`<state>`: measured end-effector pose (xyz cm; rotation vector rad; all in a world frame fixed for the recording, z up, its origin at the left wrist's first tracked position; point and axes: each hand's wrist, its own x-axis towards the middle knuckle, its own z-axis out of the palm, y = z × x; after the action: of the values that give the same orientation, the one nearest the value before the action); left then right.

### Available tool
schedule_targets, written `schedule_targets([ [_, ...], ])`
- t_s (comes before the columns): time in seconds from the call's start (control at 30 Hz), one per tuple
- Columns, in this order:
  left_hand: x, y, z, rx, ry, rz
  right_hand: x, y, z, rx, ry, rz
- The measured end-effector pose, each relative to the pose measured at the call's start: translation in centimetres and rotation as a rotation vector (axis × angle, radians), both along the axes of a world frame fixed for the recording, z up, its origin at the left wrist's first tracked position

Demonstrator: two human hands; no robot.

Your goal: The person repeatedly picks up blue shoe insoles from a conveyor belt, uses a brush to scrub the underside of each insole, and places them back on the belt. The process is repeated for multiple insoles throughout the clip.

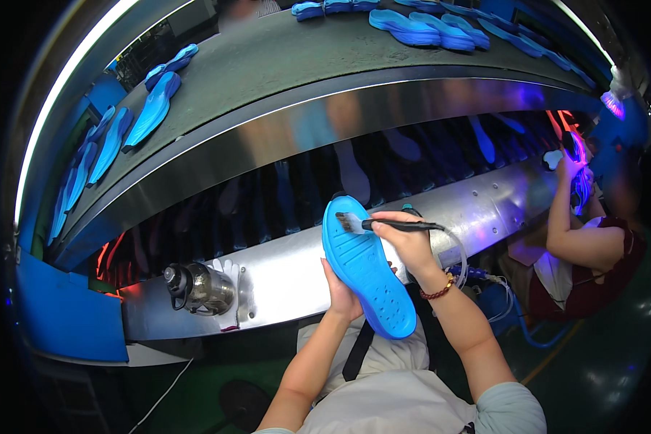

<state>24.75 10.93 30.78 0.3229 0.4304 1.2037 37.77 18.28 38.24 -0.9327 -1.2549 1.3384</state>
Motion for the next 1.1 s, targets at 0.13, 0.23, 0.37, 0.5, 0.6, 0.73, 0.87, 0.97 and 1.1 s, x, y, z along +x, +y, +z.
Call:
schedule_targets([
  [0.13, 0.7, 0.5, -0.7, -0.166, 0.088, 0.177, -2.3, -1.9, -0.3, 0.428, -0.33, -0.088],
  [0.23, 0.2, 0.8, -1.2, -0.181, 0.227, 0.301, -2.7, -3.8, -0.5, 0.68, -0.521, -0.074],
  [0.37, -3.7, 1.4, 0.1, -0.054, 0.211, 0.278, 0.5, -7.1, -0.3, 0.601, -0.556, 0.23],
  [0.5, -5.1, 0.2, 2.2, 0.092, 0.092, 0.05, 3.8, -6.4, 1.6, 0.308, -0.406, 0.574],
  [0.6, -3.8, -0.7, 4.0, 0.021, 0.081, 0.025, 3.2, -4.5, 4.7, 0.242, -0.205, 0.33],
  [0.73, -1.1, -0.9, 4.3, -0.096, 0.055, 0.134, 1.1, -2.8, 4.7, 0.23, -0.196, 0.18],
  [0.87, -1.5, -0.9, 3.6, -0.079, 0.15, 0.211, 1.6, -4.5, 5.4, 0.541, -0.214, 0.474],
  [0.97, -1.6, -0.8, 5.1, -0.039, 0.064, 0.105, 3.0, -3.3, 5.1, 0.261, -0.067, 0.355],
  [1.1, -1.3, -0.3, 4.3, -0.009, 0.143, 0.19, 2.7, -3.7, 4.6, 0.474, -0.146, 0.451],
])
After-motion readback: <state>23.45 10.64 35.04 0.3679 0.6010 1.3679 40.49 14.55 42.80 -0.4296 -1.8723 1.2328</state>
